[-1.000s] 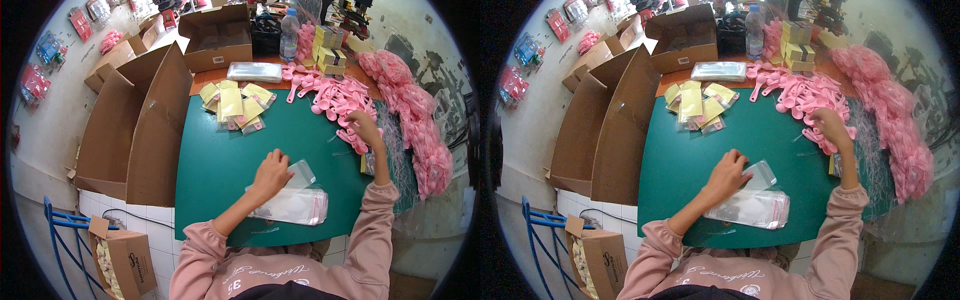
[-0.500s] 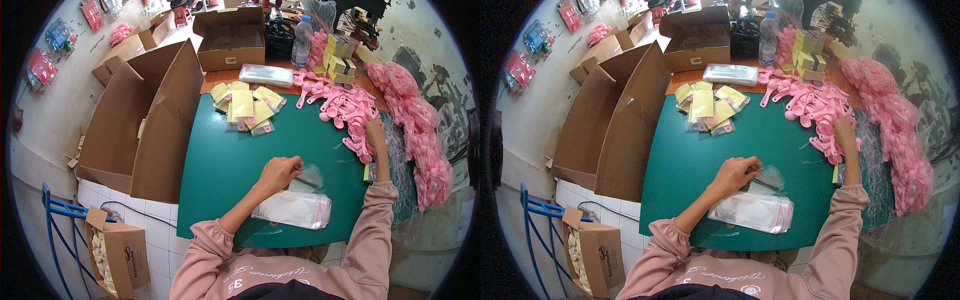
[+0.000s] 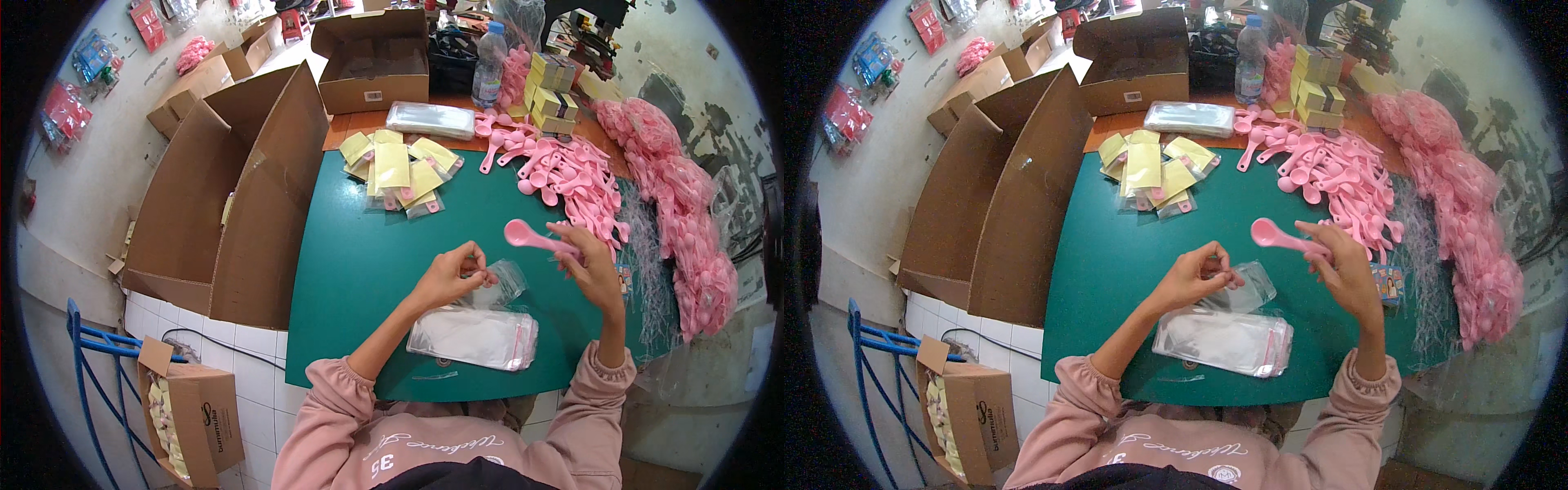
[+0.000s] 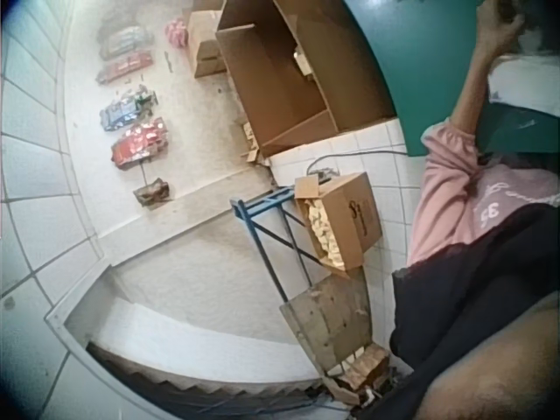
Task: The person places pink plastic spoons and small yellow cards into clear plastic bags on a green table. The person seals each bag and sets it aside, repeating the process with multiple spoons and cards.
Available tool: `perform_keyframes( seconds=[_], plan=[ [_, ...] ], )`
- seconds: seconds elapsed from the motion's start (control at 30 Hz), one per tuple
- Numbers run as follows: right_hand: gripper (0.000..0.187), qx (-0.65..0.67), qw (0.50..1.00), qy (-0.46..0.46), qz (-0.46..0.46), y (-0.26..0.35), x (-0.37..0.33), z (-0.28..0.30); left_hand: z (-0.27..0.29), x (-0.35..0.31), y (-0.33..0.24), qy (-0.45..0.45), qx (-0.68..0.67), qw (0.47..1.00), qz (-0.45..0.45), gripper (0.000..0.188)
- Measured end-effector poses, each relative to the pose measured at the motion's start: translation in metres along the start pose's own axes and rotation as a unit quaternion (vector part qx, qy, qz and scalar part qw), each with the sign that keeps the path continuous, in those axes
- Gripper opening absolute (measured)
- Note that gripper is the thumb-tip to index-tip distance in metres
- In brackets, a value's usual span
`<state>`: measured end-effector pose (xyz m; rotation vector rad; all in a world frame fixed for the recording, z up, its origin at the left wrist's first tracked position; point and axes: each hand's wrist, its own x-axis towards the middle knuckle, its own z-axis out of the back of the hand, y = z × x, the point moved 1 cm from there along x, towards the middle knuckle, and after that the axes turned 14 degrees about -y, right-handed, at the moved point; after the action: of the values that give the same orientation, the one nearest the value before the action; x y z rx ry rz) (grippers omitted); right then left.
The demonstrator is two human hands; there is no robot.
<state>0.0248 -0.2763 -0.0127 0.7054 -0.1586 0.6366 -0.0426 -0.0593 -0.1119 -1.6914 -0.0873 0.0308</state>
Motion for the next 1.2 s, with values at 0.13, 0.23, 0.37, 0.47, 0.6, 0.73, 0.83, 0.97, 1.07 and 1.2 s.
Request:
perform_keyframes(
  seconds=[0.13, 0.23, 0.37, 0.47, 0.6, 0.73, 0.83, 0.97, 1.07, 1.2],
  plan=[
    [0.019, 0.248, 0.948, -0.128, -0.153, -0.006, -0.011, -0.016, 0.006, 0.006, 0.0, -0.008, -0.02, 0.999, 0.039, 0.021],
    [0.015, 0.294, 0.929, -0.179, -0.136, -0.007, -0.013, -0.024, 0.009, 0.006, -0.003, 0.014, -0.018, 0.997, 0.068, 0.025],
    [0.012, 0.308, 0.919, -0.217, -0.113, 0.002, -0.013, -0.028, 0.008, 0.003, -0.012, 0.004, 0.011, 0.997, 0.08, 0.032],
    [0.011, 0.3, 0.91, -0.27, -0.094, 0.007, -0.014, -0.033, 0.007, 0.001, -0.021, 0.019, 0.014, 0.997, 0.08, 0.036],
    [0.011, 0.281, 0.916, -0.275, -0.084, 0.013, -0.014, -0.032, 0.009, 0.002, -0.02, 0.028, 0.051, 0.996, 0.075, 0.037],
    [0.012, 0.248, 0.938, -0.229, -0.081, 0.017, -0.014, -0.037, 0.008, 0.003, -0.016, 0.023, 0.048, 0.996, 0.074, 0.037],
    [0.013, 0.26, 0.942, -0.193, -0.091, 0.023, -0.012, -0.043, 0.003, 0.001, -0.012, 0.04, 0.031, 0.997, 0.052, 0.035],
    [0.017, 0.333, 0.92, -0.174, -0.115, 0.018, -0.013, -0.051, 0.001, -0.002, -0.013, 0.062, 0.075, 0.995, 0.026, 0.029],
    [0.012, 0.335, 0.918, -0.181, -0.106, 0.02, -0.013, -0.049, 0.0, -0.002, -0.013, 0.113, 0.142, 0.983, 0.027, 0.031],
    [0.007, 0.292, 0.941, -0.145, -0.09, 0.026, -0.017, -0.045, -0.01, -0.005, -0.024, 0.104, 0.006, 0.994, 0.039, 0.033]
  ],
)
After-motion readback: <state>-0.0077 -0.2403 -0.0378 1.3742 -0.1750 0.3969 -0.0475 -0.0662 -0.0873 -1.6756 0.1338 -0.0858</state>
